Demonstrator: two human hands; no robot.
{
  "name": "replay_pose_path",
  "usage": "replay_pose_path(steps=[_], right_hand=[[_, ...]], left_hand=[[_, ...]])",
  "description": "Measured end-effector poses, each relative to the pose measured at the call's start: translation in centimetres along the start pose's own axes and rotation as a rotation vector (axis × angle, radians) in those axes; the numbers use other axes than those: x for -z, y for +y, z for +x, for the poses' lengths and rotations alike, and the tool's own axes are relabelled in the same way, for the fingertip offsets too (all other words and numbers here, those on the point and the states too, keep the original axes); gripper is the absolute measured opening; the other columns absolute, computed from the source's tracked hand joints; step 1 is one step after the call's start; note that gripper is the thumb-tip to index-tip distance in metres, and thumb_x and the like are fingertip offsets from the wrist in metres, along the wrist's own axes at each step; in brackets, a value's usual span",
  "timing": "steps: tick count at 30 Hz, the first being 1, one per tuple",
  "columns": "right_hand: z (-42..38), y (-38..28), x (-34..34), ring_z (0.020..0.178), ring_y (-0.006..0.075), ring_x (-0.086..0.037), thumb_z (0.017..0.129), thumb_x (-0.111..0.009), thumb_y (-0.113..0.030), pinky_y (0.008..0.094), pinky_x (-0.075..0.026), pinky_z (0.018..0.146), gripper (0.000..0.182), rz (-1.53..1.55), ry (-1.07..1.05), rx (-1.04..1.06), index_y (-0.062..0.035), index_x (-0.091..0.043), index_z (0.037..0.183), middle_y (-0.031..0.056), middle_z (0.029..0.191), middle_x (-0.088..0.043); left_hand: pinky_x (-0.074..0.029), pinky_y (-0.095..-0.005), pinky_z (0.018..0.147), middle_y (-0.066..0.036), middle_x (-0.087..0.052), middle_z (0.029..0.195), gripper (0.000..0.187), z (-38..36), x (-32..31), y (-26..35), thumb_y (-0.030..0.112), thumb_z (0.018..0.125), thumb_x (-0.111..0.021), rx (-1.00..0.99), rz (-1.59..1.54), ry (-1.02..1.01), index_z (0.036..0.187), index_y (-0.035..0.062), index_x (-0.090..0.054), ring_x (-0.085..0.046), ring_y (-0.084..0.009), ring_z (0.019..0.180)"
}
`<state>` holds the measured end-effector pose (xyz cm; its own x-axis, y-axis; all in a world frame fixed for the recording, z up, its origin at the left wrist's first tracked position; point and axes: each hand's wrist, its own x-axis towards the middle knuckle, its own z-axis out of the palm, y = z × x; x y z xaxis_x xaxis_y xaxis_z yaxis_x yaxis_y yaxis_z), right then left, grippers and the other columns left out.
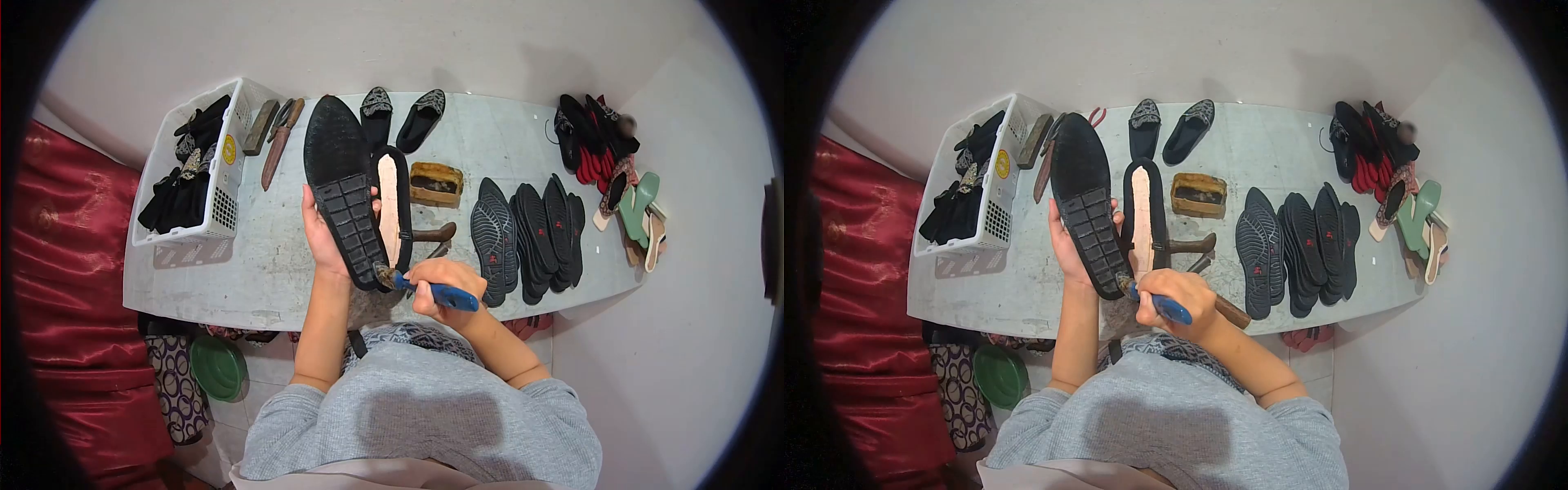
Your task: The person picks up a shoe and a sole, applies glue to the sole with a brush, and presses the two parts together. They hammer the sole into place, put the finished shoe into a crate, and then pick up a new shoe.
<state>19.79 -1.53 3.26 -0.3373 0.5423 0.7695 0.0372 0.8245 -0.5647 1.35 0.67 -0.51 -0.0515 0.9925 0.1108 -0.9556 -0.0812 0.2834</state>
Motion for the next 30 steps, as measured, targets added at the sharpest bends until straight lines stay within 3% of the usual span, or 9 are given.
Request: replay_pose_path(steps=[3,7,11,21,23,25,28,30], right_hand=[[0.6,0.1,0.5,0.058,0.0190,-0.062,0.069,-0.063,-0.002,0.0257,-0.049,0.052,0.007,0.029,-0.011,0.001,-0.0024,-0.059,0.074,0.0051,0.067,-0.061],[2.1,0.7,0.2,0.058,0.0191,-0.062,0.066,-0.062,0.000,0.0267,-0.049,0.053,0.008,-0.070,0.103,0.120,-0.0021,-0.059,0.073,0.0048,0.069,-0.062],[2.7,1.2,-0.2,0.059,0.0173,-0.062,0.065,-0.061,0.000,0.0261,-0.049,0.053,0.009,-0.064,0.140,0.061,-0.0034,-0.060,0.074,0.0037,0.070,-0.063],[0.8,0.1,0.2,0.057,0.0178,-0.062,0.064,-0.062,0.000,0.0256,-0.048,0.050,0.010,0.048,0.018,0.061,-0.0038,-0.058,0.072,0.0041,0.067,-0.061],[1.1,-0.1,0.4,0.062,0.0198,-0.066,0.071,-0.056,-0.001,0.0287,-0.053,0.057,0.004,0.012,-0.030,0.018,-0.0042,-0.058,0.074,0.0063,0.069,-0.064],[2.2,-0.4,0.0,0.062,0.0193,-0.065,0.070,-0.057,-0.002,0.0280,-0.052,0.057,0.005,-0.022,-0.005,0.067,-0.0050,-0.059,0.072,0.0056,0.069,-0.064],[3.2,0.4,-1.0,0.060,0.0187,-0.064,0.068,-0.058,-0.001,0.0271,-0.052,0.055,0.006,-0.117,0.100,0.202,-0.0051,-0.060,0.072,0.0050,0.069,-0.065],[3.0,0.6,-0.9,0.060,0.0173,-0.063,0.067,-0.061,-0.002,0.0255,-0.048,0.055,0.009,-0.103,0.084,0.167,-0.0051,-0.059,0.075,0.0034,0.069,-0.063]], left_hand=[[-0.053,-0.0390,0.076,-0.024,-0.060,0.098,0.069,-0.3,-0.1,-0.1,0.058,0.090,-0.031,0.009,-0.026,-0.006,0.111,-0.0031,-0.056,-0.058,-0.0339,0.081],[-0.054,-0.0361,0.068,-0.020,-0.062,0.089,0.071,-0.6,-0.7,-1.8,0.060,0.090,-0.029,0.039,-0.016,0.111,0.109,-0.0036,-0.055,-0.061,-0.0302,0.078],[-0.052,-0.0361,0.069,-0.020,-0.062,0.089,0.069,-0.7,-1.3,-2.3,0.059,0.090,-0.028,0.147,-0.099,0.076,0.107,-0.0020,-0.057,-0.059,-0.0293,0.076],[-0.052,-0.0365,0.071,-0.023,-0.055,0.096,0.065,0.0,0.4,-0.8,0.057,0.089,-0.037,0.059,-0.137,0.095,0.103,-0.0032,-0.056,-0.053,-0.0301,0.081],[-0.052,-0.0365,0.070,-0.022,-0.055,0.097,0.066,-0.3,0.1,-1.3,0.058,0.088,-0.037,0.074,-0.144,0.116,0.103,-0.0031,-0.056,-0.053,-0.0299,0.081],[-0.053,-0.0350,0.063,-0.018,-0.062,0.089,0.070,-0.5,-0.9,-2.1,0.060,0.088,-0.031,0.172,-0.027,0.135,0.104,-0.0023,-0.057,-0.060,-0.0278,0.074],[-0.053,-0.0342,0.062,-0.017,-0.062,0.088,0.068,-0.7,-1.6,-3.1,0.058,0.090,-0.028,0.113,0.044,0.180,0.106,-0.0020,-0.055,-0.061,-0.0258,0.072],[-0.054,-0.0338,0.061,-0.016,-0.062,0.087,0.067,-0.6,-1.5,-3.1,0.057,0.090,-0.028,0.063,0.095,0.218,0.107,-0.0017,-0.055,-0.062,-0.0246,0.072]])
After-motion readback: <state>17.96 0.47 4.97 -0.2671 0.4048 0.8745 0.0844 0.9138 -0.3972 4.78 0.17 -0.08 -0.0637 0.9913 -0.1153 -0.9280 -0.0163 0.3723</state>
